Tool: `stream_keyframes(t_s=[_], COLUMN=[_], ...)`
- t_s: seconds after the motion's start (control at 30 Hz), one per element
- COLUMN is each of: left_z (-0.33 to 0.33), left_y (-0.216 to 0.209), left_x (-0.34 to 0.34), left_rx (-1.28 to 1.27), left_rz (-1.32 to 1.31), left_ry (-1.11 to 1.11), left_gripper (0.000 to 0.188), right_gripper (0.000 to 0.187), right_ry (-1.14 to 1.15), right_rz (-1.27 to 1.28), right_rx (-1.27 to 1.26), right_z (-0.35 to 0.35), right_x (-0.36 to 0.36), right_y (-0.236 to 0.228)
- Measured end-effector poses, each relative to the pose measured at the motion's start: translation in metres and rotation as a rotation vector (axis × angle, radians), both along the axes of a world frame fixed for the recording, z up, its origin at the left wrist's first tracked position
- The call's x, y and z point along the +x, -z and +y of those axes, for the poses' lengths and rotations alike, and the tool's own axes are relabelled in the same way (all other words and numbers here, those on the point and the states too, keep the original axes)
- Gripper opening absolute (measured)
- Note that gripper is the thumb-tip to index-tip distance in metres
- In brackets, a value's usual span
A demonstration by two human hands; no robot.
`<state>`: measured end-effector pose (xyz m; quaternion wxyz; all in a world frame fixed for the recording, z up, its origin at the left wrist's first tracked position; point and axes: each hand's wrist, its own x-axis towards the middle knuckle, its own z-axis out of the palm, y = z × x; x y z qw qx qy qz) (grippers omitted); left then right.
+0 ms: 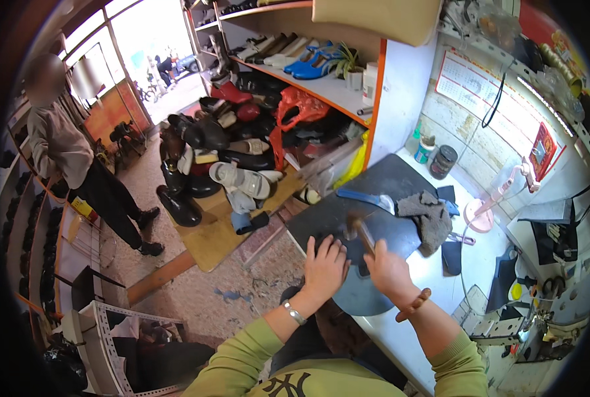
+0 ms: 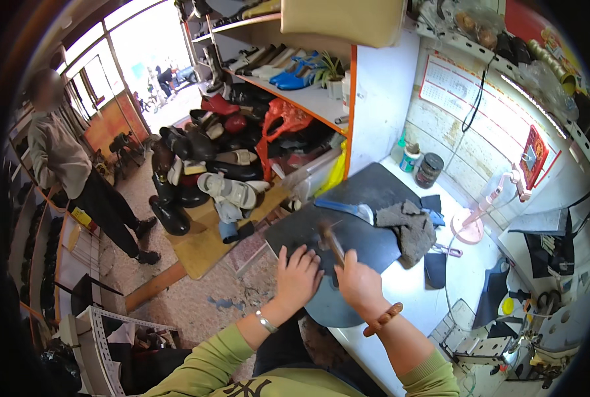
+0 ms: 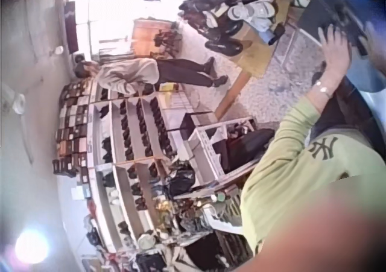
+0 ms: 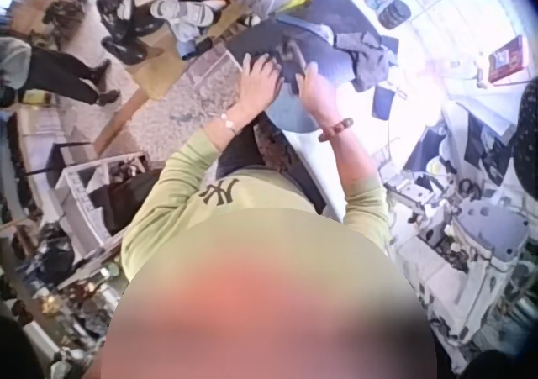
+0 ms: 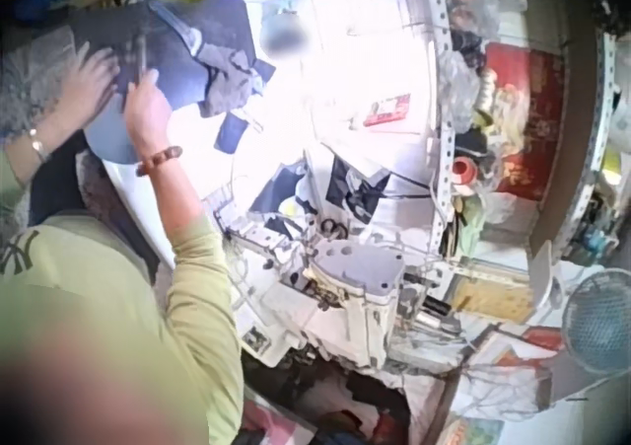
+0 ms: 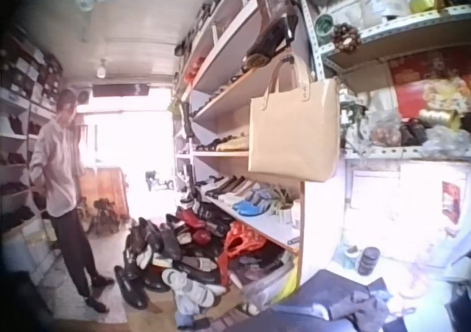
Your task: The person aligns a black rubber sole piece onto a shoe last, then uses a hammer to tap the edges to secure it. The person continues to adjust and hammer the sole piece in place.
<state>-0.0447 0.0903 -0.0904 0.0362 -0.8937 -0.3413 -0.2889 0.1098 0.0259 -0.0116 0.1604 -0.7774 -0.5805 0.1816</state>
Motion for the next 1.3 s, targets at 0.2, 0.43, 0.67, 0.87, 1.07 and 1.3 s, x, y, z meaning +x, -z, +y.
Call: stream_keyframes(t_s=[0.2,0.43,0.67,0.87,1.07,1.3], left_z=[0.002,0.057,0.088,0.087,0.017,-0.052], left_y=[-0.015,-0.050,-0.061,-0.084,-0.169,-0.224], left_x=[-0.010,0.025,0.051,0.021,-0.068,-0.114], left_rx=[-0.071,-0.344,-0.530,-1.017,-1.492,-1.713], left_rz=[-0.004,0.239,0.532,0.337,-0.568,-1.159], left_ry=[0.017,0.136,0.243,0.697,0.733,0.620], left_gripper=[0.037,0.056,0.044,0.036,0.031,0.060], right_gripper=[0.031,0.018,0.020,0.017,0.011,0.011], right_ry=[0.036,0.128,0.346,0.419,0.497,0.512], right_rz=[0.050,0.376,0.645,0.801,0.902,0.955], right_rx=[0.224,0.422,0.414,0.452,0.537,0.515], right_z=[-0.020,-0.104,-0.157,-0.180,-0.192,-0.196], right_x=[0.012,0.018,0.019,0.025,0.030,0.028], right_y=[0.005,0.019,0.016,0.028,0.028,0.027])
